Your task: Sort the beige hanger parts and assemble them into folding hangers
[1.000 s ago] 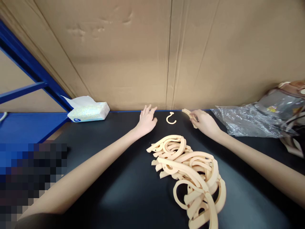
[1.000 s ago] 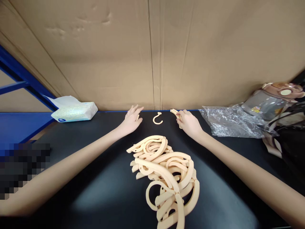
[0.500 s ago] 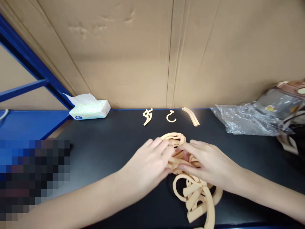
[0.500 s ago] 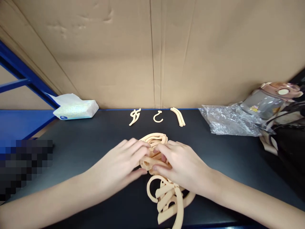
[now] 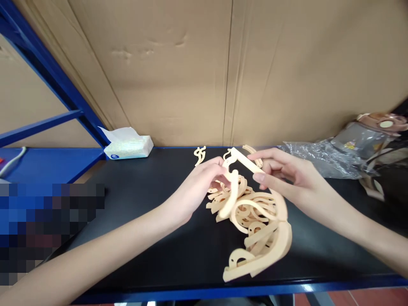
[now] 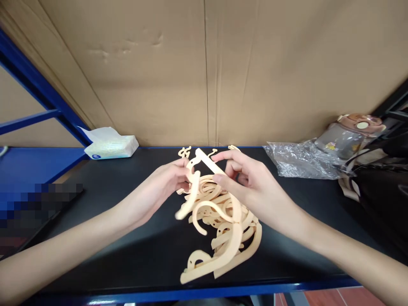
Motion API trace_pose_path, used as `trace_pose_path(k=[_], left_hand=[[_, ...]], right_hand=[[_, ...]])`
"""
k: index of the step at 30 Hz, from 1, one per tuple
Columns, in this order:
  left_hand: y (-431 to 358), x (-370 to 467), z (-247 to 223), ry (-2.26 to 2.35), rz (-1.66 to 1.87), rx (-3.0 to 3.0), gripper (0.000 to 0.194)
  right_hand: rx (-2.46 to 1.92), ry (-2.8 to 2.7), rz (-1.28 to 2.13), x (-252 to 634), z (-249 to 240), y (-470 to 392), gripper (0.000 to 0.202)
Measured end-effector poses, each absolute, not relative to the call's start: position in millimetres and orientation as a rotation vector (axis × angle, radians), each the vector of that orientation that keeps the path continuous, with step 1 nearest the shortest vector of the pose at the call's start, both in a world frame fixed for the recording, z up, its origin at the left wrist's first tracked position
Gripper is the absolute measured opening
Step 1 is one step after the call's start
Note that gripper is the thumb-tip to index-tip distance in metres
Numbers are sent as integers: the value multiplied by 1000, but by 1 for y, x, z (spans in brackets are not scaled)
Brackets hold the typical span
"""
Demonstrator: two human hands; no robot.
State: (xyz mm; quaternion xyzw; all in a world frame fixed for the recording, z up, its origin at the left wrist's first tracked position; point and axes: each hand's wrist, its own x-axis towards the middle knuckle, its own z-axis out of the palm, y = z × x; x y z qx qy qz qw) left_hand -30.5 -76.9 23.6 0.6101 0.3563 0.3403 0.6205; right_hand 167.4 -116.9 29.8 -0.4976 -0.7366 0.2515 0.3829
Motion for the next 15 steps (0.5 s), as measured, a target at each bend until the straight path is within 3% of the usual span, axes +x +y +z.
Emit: trace_pose_path(k=[5, 8, 12, 15], left_hand=[[-79, -17, 12, 860, 682, 1644, 22], [-82, -7, 7, 833, 605, 1821, 28], [-85, 0, 7, 821, 601, 1977, 33], [-92, 0, 9, 928, 527, 2190, 33]], right_hand=[[-1409, -2260, -302, 174, 24, -122, 25], [-1358, -2342, -630, 173, 16, -124, 27], [-1356, -2380, -634, 178, 7, -125, 25], [-1376, -2413, -329, 183, 5, -125, 26]])
